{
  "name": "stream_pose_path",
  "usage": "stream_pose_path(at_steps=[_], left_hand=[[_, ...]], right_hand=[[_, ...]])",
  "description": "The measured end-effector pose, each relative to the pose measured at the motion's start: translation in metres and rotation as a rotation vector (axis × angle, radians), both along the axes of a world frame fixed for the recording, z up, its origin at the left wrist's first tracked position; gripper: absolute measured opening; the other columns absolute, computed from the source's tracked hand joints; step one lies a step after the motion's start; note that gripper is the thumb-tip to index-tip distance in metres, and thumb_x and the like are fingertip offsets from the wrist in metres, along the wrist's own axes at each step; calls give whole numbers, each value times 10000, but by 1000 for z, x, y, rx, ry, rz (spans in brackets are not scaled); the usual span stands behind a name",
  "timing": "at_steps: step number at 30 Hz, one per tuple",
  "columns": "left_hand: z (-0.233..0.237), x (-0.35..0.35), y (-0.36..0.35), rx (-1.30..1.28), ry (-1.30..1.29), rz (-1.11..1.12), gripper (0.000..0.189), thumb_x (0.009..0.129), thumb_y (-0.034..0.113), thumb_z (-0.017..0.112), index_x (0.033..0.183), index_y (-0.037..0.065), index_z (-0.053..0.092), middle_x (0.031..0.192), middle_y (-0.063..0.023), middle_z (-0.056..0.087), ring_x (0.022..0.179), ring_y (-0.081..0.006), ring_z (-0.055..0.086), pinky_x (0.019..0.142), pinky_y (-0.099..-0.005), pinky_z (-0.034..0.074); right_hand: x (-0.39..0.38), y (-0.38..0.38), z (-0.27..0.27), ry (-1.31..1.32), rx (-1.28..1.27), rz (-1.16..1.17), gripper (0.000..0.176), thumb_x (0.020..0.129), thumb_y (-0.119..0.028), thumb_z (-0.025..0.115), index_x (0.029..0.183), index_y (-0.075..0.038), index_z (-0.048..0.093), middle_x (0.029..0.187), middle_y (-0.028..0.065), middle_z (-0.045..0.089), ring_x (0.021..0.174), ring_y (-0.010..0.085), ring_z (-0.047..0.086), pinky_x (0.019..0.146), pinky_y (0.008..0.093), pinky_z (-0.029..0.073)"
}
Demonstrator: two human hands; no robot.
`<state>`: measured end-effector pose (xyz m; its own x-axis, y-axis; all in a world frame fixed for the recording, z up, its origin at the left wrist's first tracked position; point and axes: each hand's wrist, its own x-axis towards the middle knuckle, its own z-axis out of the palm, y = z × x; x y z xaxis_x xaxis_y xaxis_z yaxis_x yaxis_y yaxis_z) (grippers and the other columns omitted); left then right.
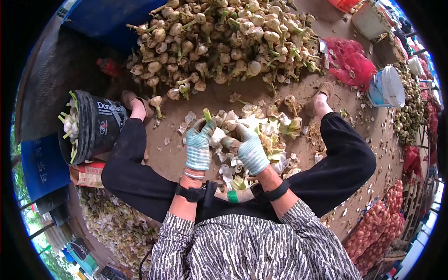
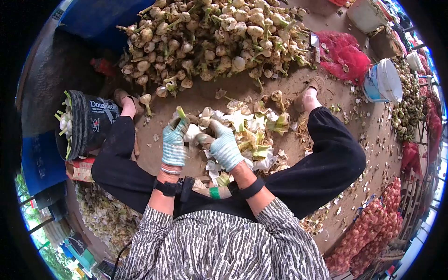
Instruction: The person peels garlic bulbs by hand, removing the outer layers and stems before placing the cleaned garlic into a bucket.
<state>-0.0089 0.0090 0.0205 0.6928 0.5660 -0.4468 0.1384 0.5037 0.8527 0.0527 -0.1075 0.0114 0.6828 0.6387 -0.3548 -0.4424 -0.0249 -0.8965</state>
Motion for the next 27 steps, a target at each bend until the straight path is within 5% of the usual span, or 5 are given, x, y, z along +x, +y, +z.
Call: stream_pose_path(at_steps=[16,19,21,24,27], left_hand=[[-2,9,-11,476,53,2,131,757,56,639,859,-8,587,764,-36,602,676,-83,537,611,-216,449],[-5,9,-6,250,24,-15,174,767,122,652,870,2,579,786,-51,603,684,-125,566,639,-255,478],[2,7,-4,-597,-313,140,235,773,219,654,867,21,572,811,-69,605,711,-189,597,682,-330,512],[-6,8,11,-720,-386,159,273,771,268,650,879,33,563,831,-87,607,775,-233,606,722,-389,520],[-9,6,15,-613,-325,150,267,777,267,643,885,34,567,839,-87,603,779,-228,601,708,-377,517]], right_hand=[[-4,-9,-1,26,-298,138,173,799,-161,604,835,8,607,683,-38,546,607,37,460,531,202,390],[-3,-11,-1,11,-292,172,142,770,-134,611,818,0,612,654,4,565,597,66,485,546,235,418],[-6,-17,-33,-131,-487,194,147,768,-141,590,839,-15,617,683,80,588,627,157,544,580,286,438],[2,-41,-66,-569,-854,338,168,765,-118,533,891,-66,632,791,184,608,724,311,601,646,356,465],[6,-41,-59,-156,-406,60,198,771,-99,557,953,-24,582,757,96,611,721,168,573,676,294,453]])
